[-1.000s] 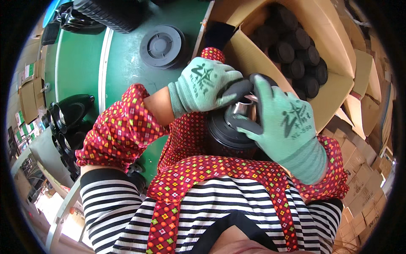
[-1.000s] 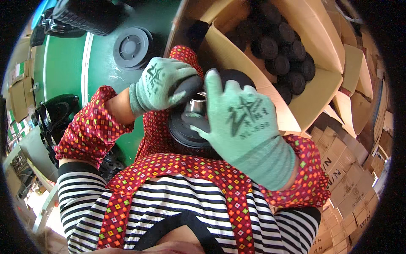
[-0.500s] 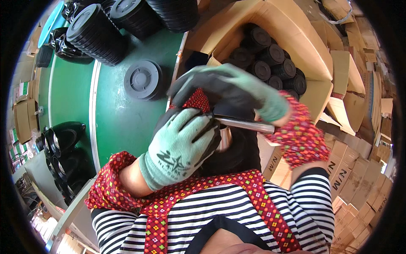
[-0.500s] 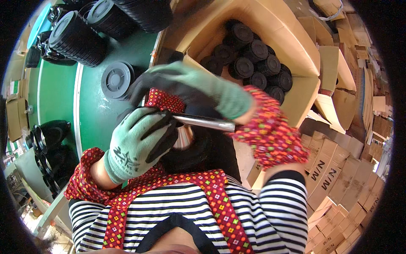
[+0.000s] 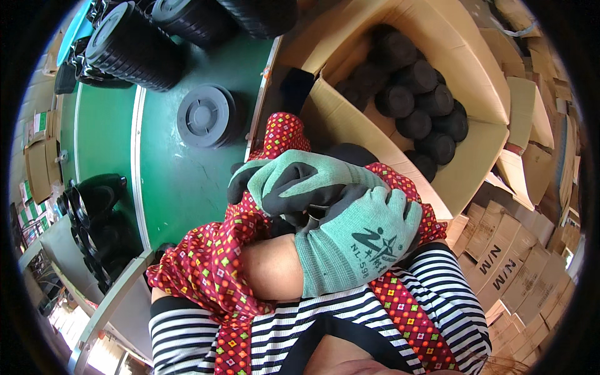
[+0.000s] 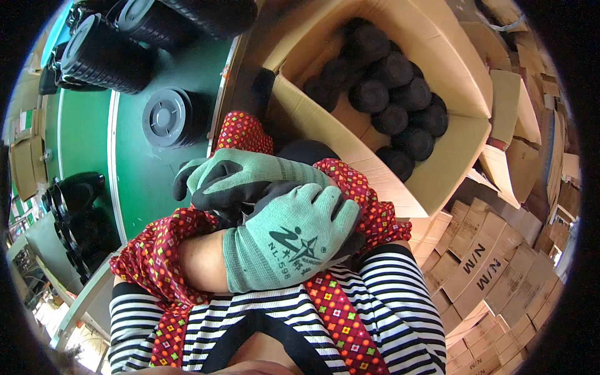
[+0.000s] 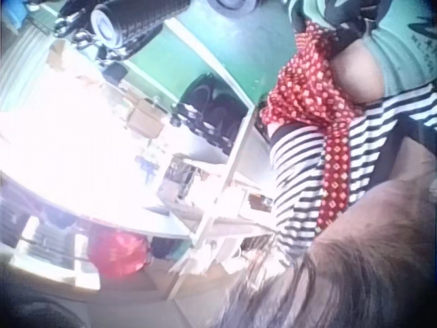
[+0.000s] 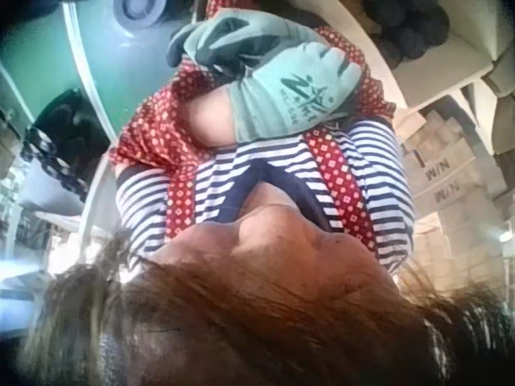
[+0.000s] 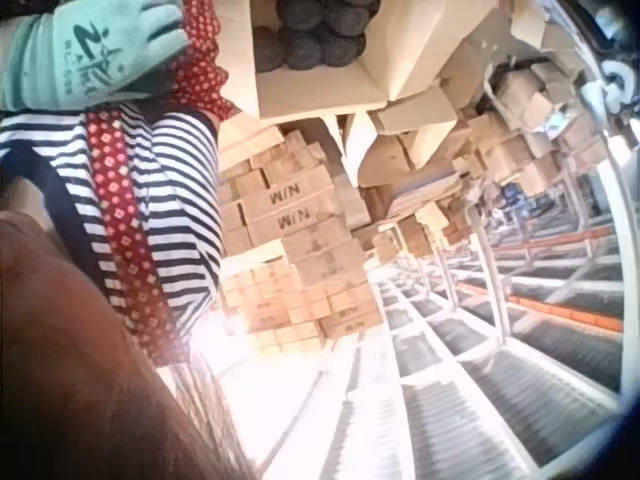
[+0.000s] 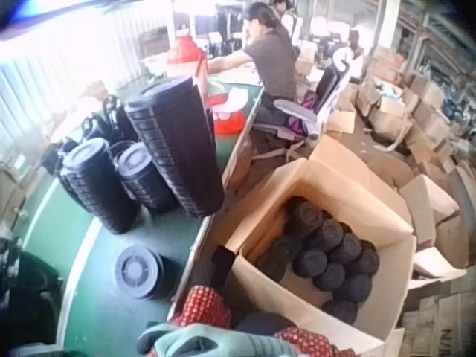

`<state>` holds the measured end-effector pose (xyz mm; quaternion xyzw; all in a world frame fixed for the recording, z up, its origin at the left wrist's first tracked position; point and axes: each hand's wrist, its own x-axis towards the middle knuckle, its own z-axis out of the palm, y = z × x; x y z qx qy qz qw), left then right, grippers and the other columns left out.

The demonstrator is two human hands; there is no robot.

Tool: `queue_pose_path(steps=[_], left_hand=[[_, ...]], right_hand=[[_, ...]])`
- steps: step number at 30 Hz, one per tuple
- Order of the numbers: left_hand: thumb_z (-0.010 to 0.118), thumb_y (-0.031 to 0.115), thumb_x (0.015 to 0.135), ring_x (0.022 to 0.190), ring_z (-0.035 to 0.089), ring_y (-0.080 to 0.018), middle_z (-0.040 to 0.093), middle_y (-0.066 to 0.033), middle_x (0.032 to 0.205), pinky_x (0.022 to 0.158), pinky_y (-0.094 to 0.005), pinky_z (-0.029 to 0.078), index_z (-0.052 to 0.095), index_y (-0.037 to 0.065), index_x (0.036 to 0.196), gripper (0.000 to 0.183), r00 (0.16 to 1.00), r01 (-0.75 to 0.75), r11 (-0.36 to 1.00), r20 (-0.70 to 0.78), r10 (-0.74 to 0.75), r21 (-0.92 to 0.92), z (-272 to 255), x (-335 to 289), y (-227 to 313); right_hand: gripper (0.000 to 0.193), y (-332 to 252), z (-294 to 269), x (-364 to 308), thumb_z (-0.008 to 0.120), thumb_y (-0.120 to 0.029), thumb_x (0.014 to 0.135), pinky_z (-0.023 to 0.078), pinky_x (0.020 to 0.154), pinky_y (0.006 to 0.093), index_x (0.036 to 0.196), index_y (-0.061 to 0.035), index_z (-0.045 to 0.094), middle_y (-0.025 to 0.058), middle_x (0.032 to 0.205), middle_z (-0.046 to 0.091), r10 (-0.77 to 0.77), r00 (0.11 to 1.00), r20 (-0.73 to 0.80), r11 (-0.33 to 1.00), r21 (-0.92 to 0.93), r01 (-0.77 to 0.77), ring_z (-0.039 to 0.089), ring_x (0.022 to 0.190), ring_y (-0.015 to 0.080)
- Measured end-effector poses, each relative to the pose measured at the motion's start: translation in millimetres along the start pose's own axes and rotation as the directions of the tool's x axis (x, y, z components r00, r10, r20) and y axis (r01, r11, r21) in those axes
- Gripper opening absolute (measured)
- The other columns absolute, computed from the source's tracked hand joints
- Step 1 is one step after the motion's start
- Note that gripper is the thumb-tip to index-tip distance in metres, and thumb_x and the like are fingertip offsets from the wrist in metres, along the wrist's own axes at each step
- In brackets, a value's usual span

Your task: The person repeatedly picks up a black kettle body, inserts a metal rod into the base, and places a circular black lid onto the top. The person handles the kettles one at a time on a green workbench and stacks the finished units nearby.

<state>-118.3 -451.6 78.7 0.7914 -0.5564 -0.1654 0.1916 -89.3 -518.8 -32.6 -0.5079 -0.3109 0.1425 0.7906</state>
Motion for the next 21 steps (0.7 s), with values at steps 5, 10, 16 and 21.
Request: queue_pose_path(steps=[5,10,16,21], left_hand=[[0.066,0.028,0.087,0.087,0.070,-0.0263,0.067,-0.0117,0.100,0.073,-0.0370,0.059,0.066,0.006,0.111,0.032,0.999,-0.007,0.975,-0.035,-0.001,-0.220,4,-5,-3],[0.064,0.029,0.085,0.078,0.065,-0.0221,0.063,-0.0063,0.093,0.066,-0.0349,0.053,0.066,0.010,0.103,0.027,0.978,-0.153,0.967,-0.171,0.119,-0.204,4,-9,-8],[0.064,0.029,0.081,0.075,0.063,-0.0207,0.061,-0.0033,0.088,0.066,-0.0343,0.052,0.066,0.012,0.096,0.023,0.946,-0.244,0.925,-0.281,0.162,-0.290,7,-16,-12],[0.064,0.028,0.083,0.079,0.064,-0.0217,0.061,-0.0034,0.086,0.069,-0.0363,0.054,0.065,0.011,0.096,0.021,0.907,-0.378,0.860,-0.326,0.268,-0.343,1,-25,-17]], right_hand=[[0.026,22,-2,-8,0.064,-0.007,0.099,0.046,0.113,0.0501,0.124,0.0028,0.065,0.0179,0.127,0.064,-0.189,0.981,-0.033,0.981,-0.059,0.187,0.061,0.125,0.0354],[0.031,41,4,-7,0.066,-0.003,0.098,0.046,0.114,0.0520,0.129,0.0024,0.064,0.0182,0.132,0.062,-0.381,0.922,-0.071,0.924,-0.066,0.377,0.059,0.129,0.0371],[0.038,2,-11,-22,0.068,0.000,0.096,0.041,0.118,0.0540,0.133,0.0031,0.059,0.0196,0.136,0.059,-0.202,0.979,-0.003,0.951,-0.239,0.195,0.057,0.134,0.0394],[0.041,7,-7,-43,0.065,-0.001,0.096,0.041,0.118,0.0449,0.136,0.0016,0.055,0.0198,0.141,0.056,0.149,0.983,-0.107,0.988,-0.035,-0.153,0.055,0.136,0.0354]])
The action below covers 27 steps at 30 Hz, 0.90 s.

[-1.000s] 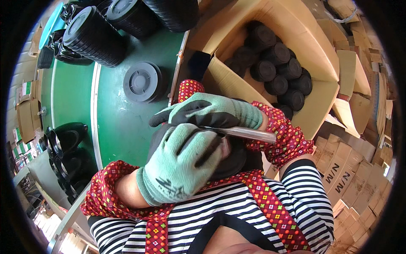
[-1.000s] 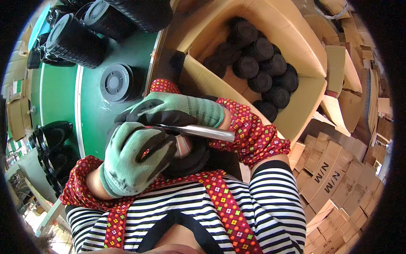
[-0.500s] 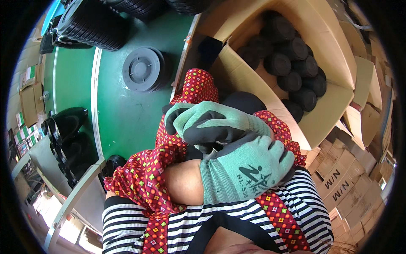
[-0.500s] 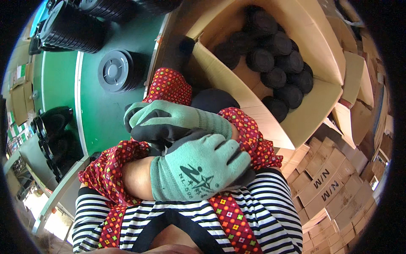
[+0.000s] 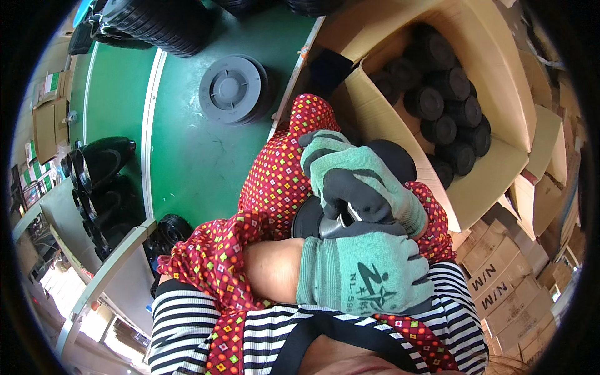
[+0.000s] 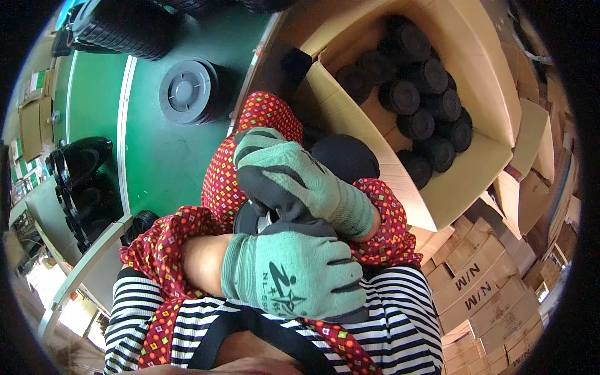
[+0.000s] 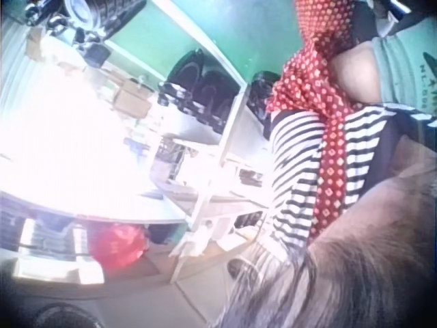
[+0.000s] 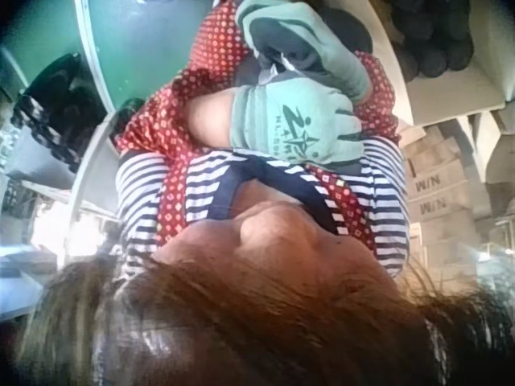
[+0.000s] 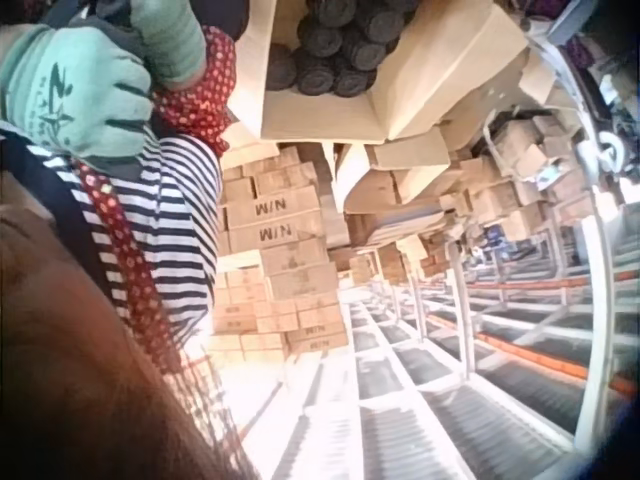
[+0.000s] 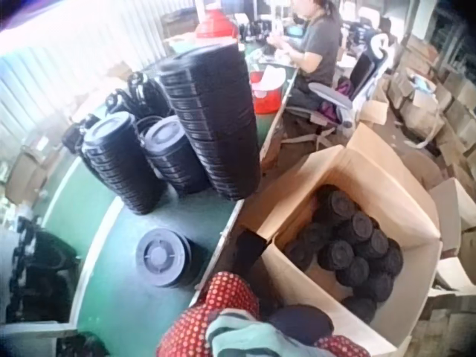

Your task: The person repeatedly picks up a black kettle body, inserts a metal rod into the base, and places a circular black lid onto the top. The person handles the kettles one at a time on a green workbench and stacks the finished units nearby.

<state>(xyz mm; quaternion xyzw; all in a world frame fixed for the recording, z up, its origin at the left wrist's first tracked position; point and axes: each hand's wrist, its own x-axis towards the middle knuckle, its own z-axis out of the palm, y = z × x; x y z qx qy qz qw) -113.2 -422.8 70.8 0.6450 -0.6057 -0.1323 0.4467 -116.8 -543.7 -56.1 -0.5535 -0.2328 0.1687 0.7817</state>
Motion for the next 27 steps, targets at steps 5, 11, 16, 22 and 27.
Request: queue_pose_path(steps=[5,11,16,22,27], left_hand=[[0.062,0.026,0.086,0.093,0.068,-0.0280,0.068,-0.0113,0.108,0.086,-0.0364,0.055,0.064,0.002,0.123,0.043,0.993,0.114,0.982,-0.017,-0.113,0.148,-10,6,-21],[0.083,0.004,0.073,0.092,0.074,-0.0334,0.073,-0.0154,0.110,0.079,-0.0395,0.060,0.073,0.002,0.123,0.051,0.910,0.298,0.890,-0.383,-0.157,0.345,-94,-29,6],[0.081,0.002,0.080,0.090,0.074,-0.0331,0.074,-0.0151,0.103,0.079,-0.0370,0.059,0.077,0.006,0.117,0.038,0.697,0.684,0.621,-0.596,-0.399,0.384,-85,-152,-16],[0.075,0.012,0.087,0.101,0.069,-0.0304,0.072,-0.0086,0.109,0.089,-0.0418,0.055,0.073,0.013,0.121,0.034,0.617,0.786,0.403,-0.629,-0.472,0.468,-19,-294,-50],[0.085,0.018,0.075,0.131,0.052,-0.0399,0.057,-0.0178,0.141,0.112,-0.0494,0.043,0.057,0.010,0.144,0.075,0.595,0.804,0.412,-0.548,-0.588,0.430,0,-308,-46]], right_hand=[[0.041,-21,-24,17,0.059,-0.016,0.104,0.046,0.114,0.0360,0.142,0.0005,0.057,0.0160,0.142,0.061,0.049,0.996,-0.069,0.970,0.241,-0.031,0.061,0.131,0.0254],[0.055,-58,-25,-14,0.063,-0.038,0.100,0.047,0.112,0.0418,0.138,0.0012,0.063,0.0163,0.139,0.065,0.229,0.939,-0.258,0.955,0.247,-0.165,0.063,0.129,0.0280],[0.083,-100,31,-52,0.092,-0.041,0.073,0.035,0.122,0.0483,0.142,-0.0052,0.064,0.0169,0.147,0.059,0.159,0.978,-0.136,0.818,-0.536,-0.207,0.050,0.143,0.0366],[0.084,-94,45,-62,0.097,-0.034,0.066,0.036,0.122,0.0491,0.139,-0.0056,0.067,0.0132,0.143,0.066,0.095,0.972,-0.215,0.736,-0.642,-0.214,0.055,0.140,0.0363],[0.078,-115,40,-50,0.097,-0.030,0.066,0.039,0.120,0.0472,0.136,-0.0044,0.071,0.0151,0.138,0.070,-0.040,0.961,-0.272,0.725,-0.670,-0.160,0.057,0.139,0.0343]])
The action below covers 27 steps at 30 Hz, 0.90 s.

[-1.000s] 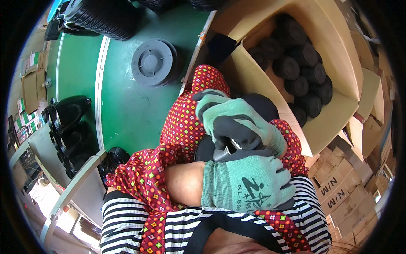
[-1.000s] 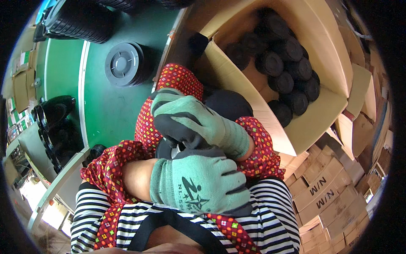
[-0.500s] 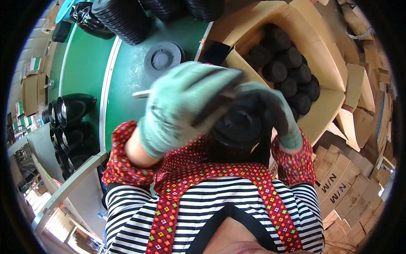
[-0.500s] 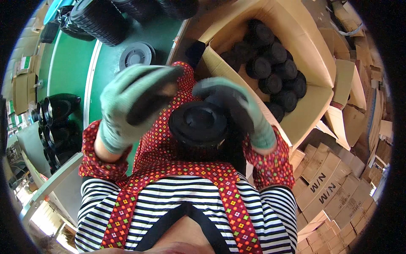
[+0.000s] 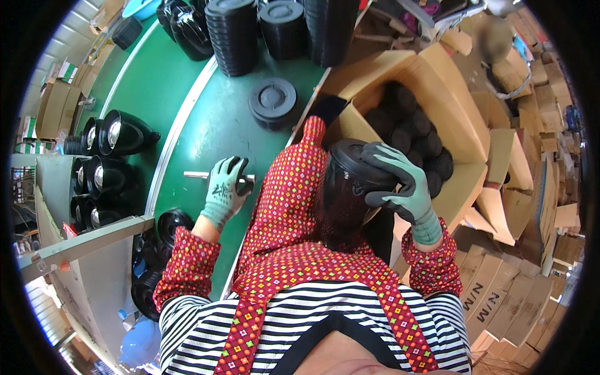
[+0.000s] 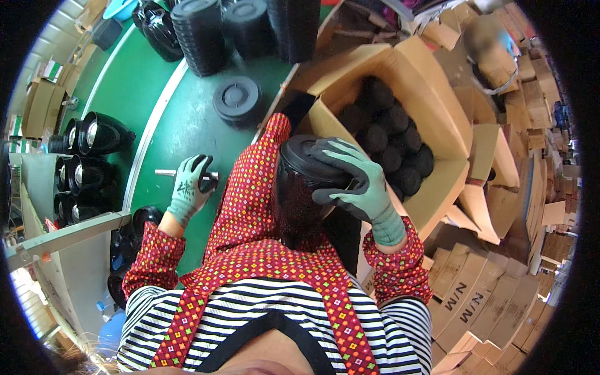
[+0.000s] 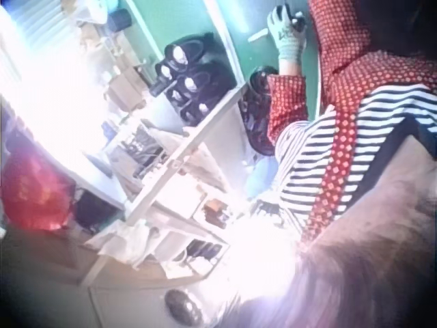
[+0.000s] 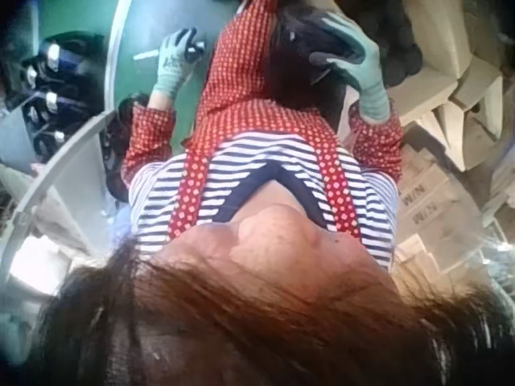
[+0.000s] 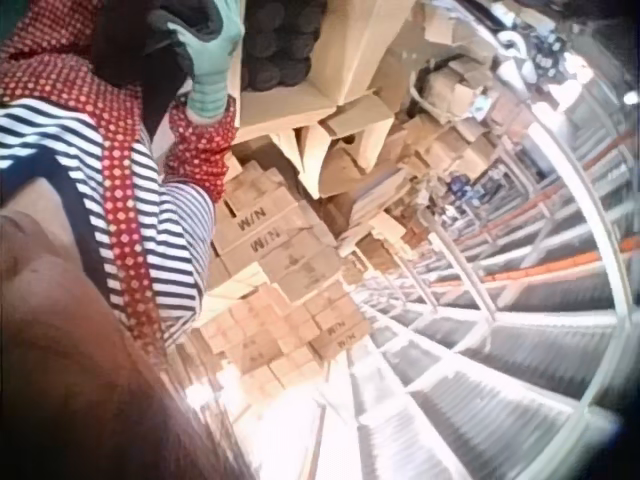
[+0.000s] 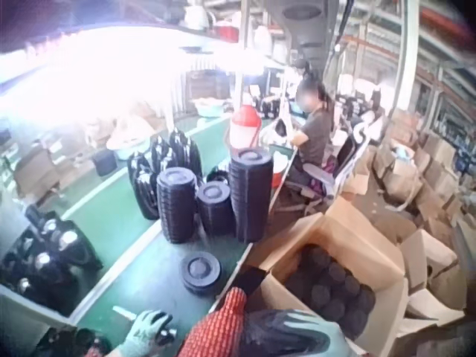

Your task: The person repeatedly picks up a black kettle body, inserts a metal rod into the base, and places a circular black lid onto the top. The person handles the kettles one at a time on a green workbench and stacks the finished units nearby.

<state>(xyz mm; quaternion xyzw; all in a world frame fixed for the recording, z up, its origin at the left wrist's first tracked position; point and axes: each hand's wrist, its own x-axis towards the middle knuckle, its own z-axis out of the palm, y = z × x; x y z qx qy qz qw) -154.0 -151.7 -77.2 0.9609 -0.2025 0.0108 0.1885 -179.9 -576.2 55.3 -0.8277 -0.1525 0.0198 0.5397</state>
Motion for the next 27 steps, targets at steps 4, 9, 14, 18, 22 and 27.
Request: queue_pose_path(steps=[4,9,14,18,22,27], left_hand=[[0.098,0.023,0.059,0.146,0.041,-0.0458,0.043,-0.0242,0.158,0.122,-0.0536,0.035,0.044,0.008,0.157,0.113,1.000,-0.019,0.972,0.019,0.025,-0.235,-57,3,51],[0.098,0.027,0.068,0.154,0.030,-0.0485,0.029,-0.0301,0.165,0.125,-0.0502,0.030,0.039,0.002,0.157,0.109,0.962,-0.251,0.728,-0.079,0.263,-0.638,-76,-6,85],[0.080,0.011,0.088,0.130,0.063,-0.0309,0.065,-0.0212,0.137,0.110,-0.0393,0.048,0.058,-0.005,0.141,0.059,0.975,0.114,0.482,0.004,-0.224,-0.869,-106,-28,75],[0.069,0.015,0.101,0.094,0.070,-0.0164,0.072,-0.0087,0.109,0.090,-0.0352,0.059,0.066,-0.003,0.126,0.032,0.844,0.028,0.147,-0.055,-0.533,-0.989,-125,-11,25],[0.071,0.029,0.103,0.094,0.074,-0.0275,0.068,-0.0127,0.116,0.076,-0.0433,0.066,0.060,-0.001,0.133,0.044,0.695,0.163,0.164,-0.004,-0.719,-0.973,-138,72,-61],[0.076,0.023,0.097,0.068,0.064,-0.0151,0.068,-0.0029,0.082,0.058,-0.0348,0.062,0.072,0.001,0.104,0.024,0.549,-0.001,0.305,-0.255,-0.796,-0.952,-127,209,-218]], right_hand=[[0.083,-26,-11,23,0.098,-0.028,0.063,0.038,0.120,0.0454,0.136,0.0011,0.069,0.0173,0.139,0.069,-0.072,0.989,-0.130,0.989,0.121,0.088,0.056,0.140,0.0342],[0.060,-36,37,63,0.074,-0.038,0.099,0.045,0.115,0.0408,0.145,-0.0016,0.061,0.0101,0.141,0.066,0.158,0.983,-0.088,0.726,0.685,-0.055,0.060,0.132,0.0256],[0.053,-18,104,113,0.053,-0.049,0.109,0.053,0.108,0.0474,0.149,-0.0133,0.057,0.0078,0.144,0.062,0.311,0.911,0.272,0.208,0.915,-0.345,0.058,0.132,0.0241],[0.051,-22,137,132,0.048,-0.044,0.112,0.057,0.102,0.0527,0.149,-0.0101,0.054,0.0103,0.146,0.059,0.359,0.900,0.249,0.403,0.828,-0.390,0.058,0.130,0.0264],[0.049,58,176,103,0.060,-0.003,0.099,0.050,0.108,0.0369,0.147,0.0040,0.053,0.0121,0.139,0.063,0.051,0.995,0.087,0.852,0.516,-0.089,0.061,0.129,0.0242],[0.047,41,176,86,0.077,-0.006,0.085,0.053,0.101,0.0429,0.130,0.0028,0.066,0.0216,0.124,0.070,-0.193,0.974,0.118,0.981,0.019,0.192,0.069,0.115,0.0380]])
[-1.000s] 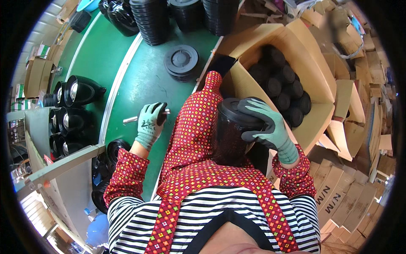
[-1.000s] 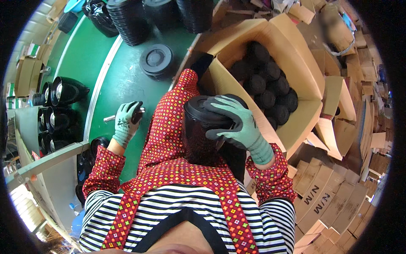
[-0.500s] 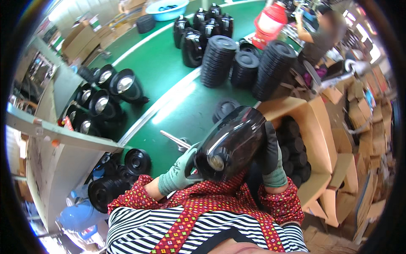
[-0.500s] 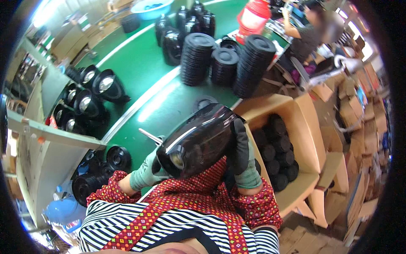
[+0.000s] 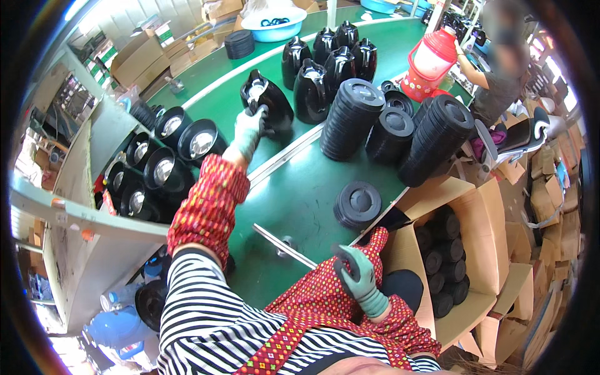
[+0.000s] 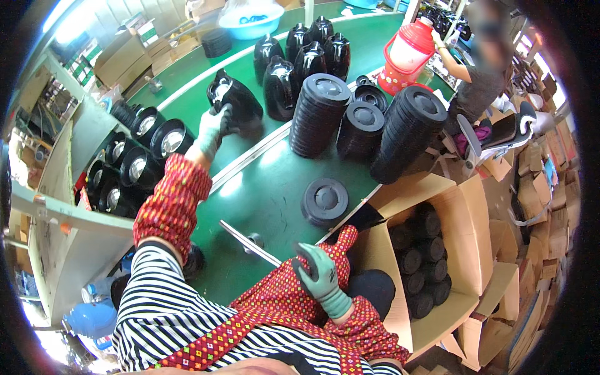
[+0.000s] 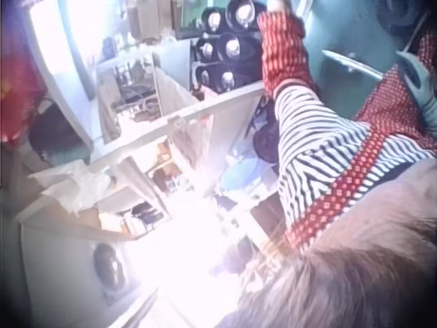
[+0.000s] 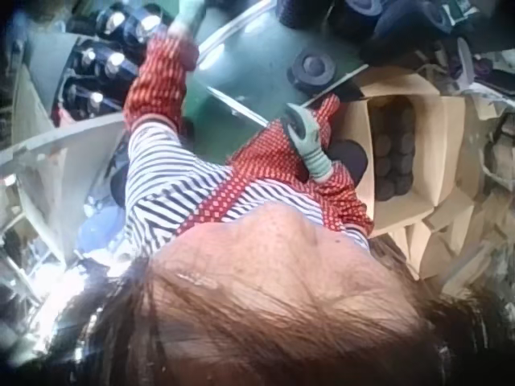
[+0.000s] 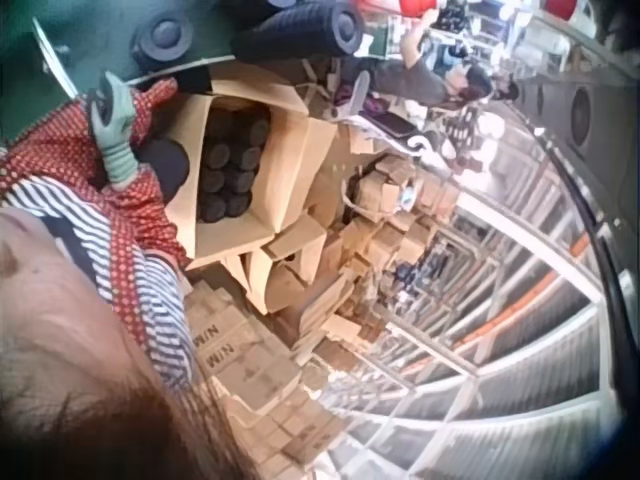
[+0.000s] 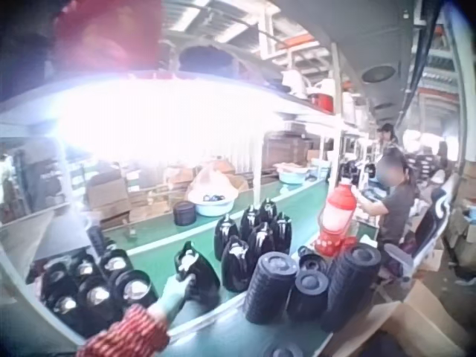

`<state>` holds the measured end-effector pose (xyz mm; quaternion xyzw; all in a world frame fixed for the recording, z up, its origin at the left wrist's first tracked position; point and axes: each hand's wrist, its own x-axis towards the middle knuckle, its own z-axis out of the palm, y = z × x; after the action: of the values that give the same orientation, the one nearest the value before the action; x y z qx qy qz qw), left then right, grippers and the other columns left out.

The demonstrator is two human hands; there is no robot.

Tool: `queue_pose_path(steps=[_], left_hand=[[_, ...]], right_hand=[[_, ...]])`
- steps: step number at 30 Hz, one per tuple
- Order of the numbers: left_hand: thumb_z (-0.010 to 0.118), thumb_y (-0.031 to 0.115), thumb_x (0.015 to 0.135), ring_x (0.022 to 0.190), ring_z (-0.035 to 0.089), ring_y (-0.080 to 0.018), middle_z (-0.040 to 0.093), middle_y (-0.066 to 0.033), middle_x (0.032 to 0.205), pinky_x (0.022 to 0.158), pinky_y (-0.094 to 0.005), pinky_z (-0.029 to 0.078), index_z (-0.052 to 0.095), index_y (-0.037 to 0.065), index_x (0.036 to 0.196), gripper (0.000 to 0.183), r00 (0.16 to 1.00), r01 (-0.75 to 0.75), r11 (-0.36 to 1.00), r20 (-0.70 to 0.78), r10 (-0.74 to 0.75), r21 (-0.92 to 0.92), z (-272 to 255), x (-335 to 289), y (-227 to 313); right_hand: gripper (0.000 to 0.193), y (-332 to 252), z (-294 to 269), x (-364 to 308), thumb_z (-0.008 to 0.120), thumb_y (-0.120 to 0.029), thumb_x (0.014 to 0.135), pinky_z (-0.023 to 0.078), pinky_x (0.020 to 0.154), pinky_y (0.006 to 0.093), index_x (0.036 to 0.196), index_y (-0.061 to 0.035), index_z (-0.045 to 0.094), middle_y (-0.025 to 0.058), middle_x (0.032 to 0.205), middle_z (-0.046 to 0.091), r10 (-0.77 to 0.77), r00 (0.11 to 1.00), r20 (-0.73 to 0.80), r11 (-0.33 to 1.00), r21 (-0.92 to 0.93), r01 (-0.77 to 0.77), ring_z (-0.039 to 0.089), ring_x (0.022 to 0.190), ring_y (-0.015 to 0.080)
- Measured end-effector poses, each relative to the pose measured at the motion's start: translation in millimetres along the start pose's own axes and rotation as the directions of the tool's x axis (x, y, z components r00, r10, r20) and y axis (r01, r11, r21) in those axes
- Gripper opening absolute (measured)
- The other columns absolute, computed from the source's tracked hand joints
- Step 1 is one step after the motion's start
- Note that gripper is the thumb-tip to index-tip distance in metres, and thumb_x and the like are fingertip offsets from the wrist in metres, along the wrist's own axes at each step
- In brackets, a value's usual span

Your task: The person repeatedly picks up a black kettle body, inserts a metal rod into the base, and places a circular black lid onto the top. The person handles the kettles one at a time on a green workbench and stacks the finished units nearby.

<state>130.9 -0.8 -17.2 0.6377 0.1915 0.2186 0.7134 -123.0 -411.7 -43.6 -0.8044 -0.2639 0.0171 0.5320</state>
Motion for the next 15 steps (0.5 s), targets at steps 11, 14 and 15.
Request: queue_pose_path(steps=[11,14,15], left_hand=[[0.083,0.041,0.091,0.070,0.072,-0.0237,0.071,-0.0113,0.085,0.065,-0.0374,0.061,0.073,-0.003,0.107,0.048,0.997,-0.038,0.959,-0.058,0.056,0.280,42,145,-26],[0.087,0.053,0.078,0.131,0.058,-0.0390,0.059,-0.0276,0.138,0.110,-0.0458,0.047,0.056,-0.003,0.138,0.088,0.956,-0.111,0.744,-0.134,0.262,0.659,47,80,-14],[0.086,0.051,0.079,0.135,0.054,-0.0394,0.053,-0.0283,0.146,0.111,-0.0455,0.047,0.052,-0.001,0.143,0.089,0.947,-0.188,0.662,-0.044,0.317,0.725,34,53,-9]], right_hand=[[0.032,3,-7,13,0.070,-0.005,0.089,0.056,0.090,0.0429,0.119,0.0032,0.073,0.0202,0.112,0.075,-0.033,0.999,-0.043,0.998,0.055,0.035,0.072,0.101,0.0372],[0.033,5,-8,11,0.068,-0.003,0.087,0.056,0.091,0.0432,0.119,0.0039,0.072,0.0200,0.112,0.075,-0.003,0.999,-0.046,0.999,0.038,0.005,0.072,0.102,0.0377],[0.034,3,-7,10,0.067,-0.002,0.086,0.056,0.091,0.0431,0.119,0.0041,0.072,0.0200,0.112,0.075,0.007,0.999,-0.042,0.999,0.042,-0.006,0.072,0.102,0.0376]])
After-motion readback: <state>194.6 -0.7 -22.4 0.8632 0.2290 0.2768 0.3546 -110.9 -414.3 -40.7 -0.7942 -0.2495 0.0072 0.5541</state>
